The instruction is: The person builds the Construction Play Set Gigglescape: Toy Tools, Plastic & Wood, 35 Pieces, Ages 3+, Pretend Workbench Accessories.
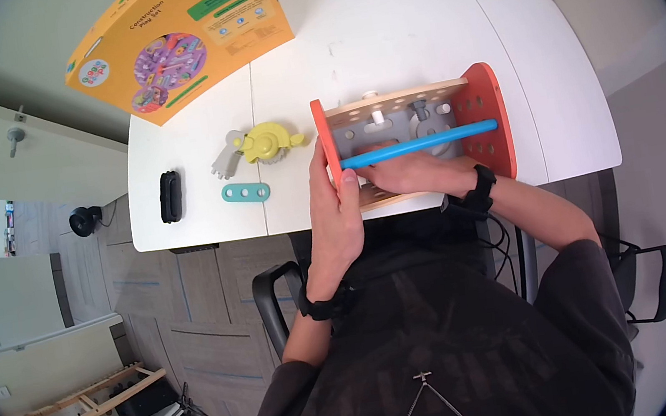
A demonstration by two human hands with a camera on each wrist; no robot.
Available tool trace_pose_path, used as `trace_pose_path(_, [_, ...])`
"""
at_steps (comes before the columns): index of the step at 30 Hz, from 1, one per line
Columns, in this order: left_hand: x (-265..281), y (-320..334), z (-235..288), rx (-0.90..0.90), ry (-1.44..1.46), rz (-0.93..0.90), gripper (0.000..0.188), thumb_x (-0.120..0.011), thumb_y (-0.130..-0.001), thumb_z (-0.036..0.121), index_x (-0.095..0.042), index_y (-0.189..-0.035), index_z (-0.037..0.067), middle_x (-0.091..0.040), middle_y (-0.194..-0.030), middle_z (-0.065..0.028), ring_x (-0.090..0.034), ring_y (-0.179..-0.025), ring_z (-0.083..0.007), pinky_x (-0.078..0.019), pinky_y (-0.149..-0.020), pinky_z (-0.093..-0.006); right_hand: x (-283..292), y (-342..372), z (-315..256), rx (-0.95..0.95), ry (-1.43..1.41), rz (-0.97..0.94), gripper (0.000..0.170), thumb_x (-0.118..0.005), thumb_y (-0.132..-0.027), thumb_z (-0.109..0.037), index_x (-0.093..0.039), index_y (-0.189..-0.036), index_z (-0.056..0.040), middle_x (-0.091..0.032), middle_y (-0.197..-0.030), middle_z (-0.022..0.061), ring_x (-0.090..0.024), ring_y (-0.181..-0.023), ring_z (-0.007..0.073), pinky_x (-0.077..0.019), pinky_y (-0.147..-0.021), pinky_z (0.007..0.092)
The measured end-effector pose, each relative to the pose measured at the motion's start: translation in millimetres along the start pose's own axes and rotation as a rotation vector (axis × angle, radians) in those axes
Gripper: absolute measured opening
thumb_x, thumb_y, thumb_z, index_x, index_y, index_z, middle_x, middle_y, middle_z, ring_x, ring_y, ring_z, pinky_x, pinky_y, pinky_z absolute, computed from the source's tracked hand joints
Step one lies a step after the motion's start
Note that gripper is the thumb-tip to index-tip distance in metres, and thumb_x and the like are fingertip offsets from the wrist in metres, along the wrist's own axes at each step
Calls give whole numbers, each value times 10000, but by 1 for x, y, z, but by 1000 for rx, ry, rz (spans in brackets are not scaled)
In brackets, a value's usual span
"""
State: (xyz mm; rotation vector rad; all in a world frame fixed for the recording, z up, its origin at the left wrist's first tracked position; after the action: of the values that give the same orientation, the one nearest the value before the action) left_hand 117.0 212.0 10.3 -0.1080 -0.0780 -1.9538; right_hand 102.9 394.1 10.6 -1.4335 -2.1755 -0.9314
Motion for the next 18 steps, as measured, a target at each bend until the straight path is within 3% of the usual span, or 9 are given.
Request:
trace_pose_path(2, [0, 1, 6, 18, 24, -10, 636, -475, -1154, 237, -289, -1669, -88, -429, -1659, -284, -448, -1544, -366, -361, -1267, -449, -1, -1, 2, -96, 21, -36, 468, -549, -1140, -456, -727, -1310, -58, -772, -1192, 265, -732, -1144, 450, -569, -933, 529])
trace_pose_path(3, [0, 1, 7, 21, 20, -9, 635, -473, -1153, 234, -289, -1669, -88, -431, -1658, -283, -449, -1543, -367, -361, -1266, -449, -1, -1, 3, -143, 33, -54, 464, -552, -1137, -458, -730, -1324, -72, -775, -1182, 260, -733, -1137, 450, -570, -928, 531])
trace_pose_path(9, [-1, 0, 7, 36, 42, -7, 631, -470, -1149, 218, -290, -1670, -88, -433, -1657, -282, -452, -1541, -370, -362, -1266, -451, -9, -11, 24, -5, 47, -73, 475, -548, -1134, -443, -650, -1351, -33, -756, -1117, 251, -733, -1106, 440, -572, -940, 533])
trace_pose_path(12, [0, -1, 5, 25, 25, -3, 633, -474, -1150, 224, -291, -1670, -87, -436, -1656, -282, -455, -1538, -370, -366, -1264, -451, -5, -7, 15, 77, 27, -54, 462, -557, -1132, -435, -652, -1354, -42, -753, -1154, 248, -720, -1143, 435, -567, -969, 518])
trace_pose_path(15, [0, -1, 5, 16, 19, -3, 637, -481, -1153, 235, -292, -1670, -86, -444, -1652, -282, -461, -1534, -372, -369, -1261, -450, 0, -2, 7, -42, 22, -61, 430, -566, -1134, -411, -701, -1346, -63, -760, -1195, 237, -710, -1175, 424, -560, -990, 507])
trace_pose_path(18, [0, 0, 7, 28, 31, -6, 641, -485, -1155, 243, -291, -1669, -87, -450, -1648, -282, -463, -1533, -371, -369, -1260, -448, 5, 1, 3, 19, 39, -121, 432, -582, -1130, -407, -697, -1348, -52, -756, -1231, 245, -713, -1170, 431, -564, -983, 508])
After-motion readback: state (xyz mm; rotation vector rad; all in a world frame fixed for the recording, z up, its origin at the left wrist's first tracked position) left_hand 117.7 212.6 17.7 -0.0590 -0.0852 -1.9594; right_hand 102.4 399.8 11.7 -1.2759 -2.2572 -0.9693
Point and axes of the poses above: each hand's wrist, its own y-axis away from the middle knuckle, its own x-axis out of the back of the hand, z = x × y, the point moved 1 cm from there along -y, towards the middle knuckle
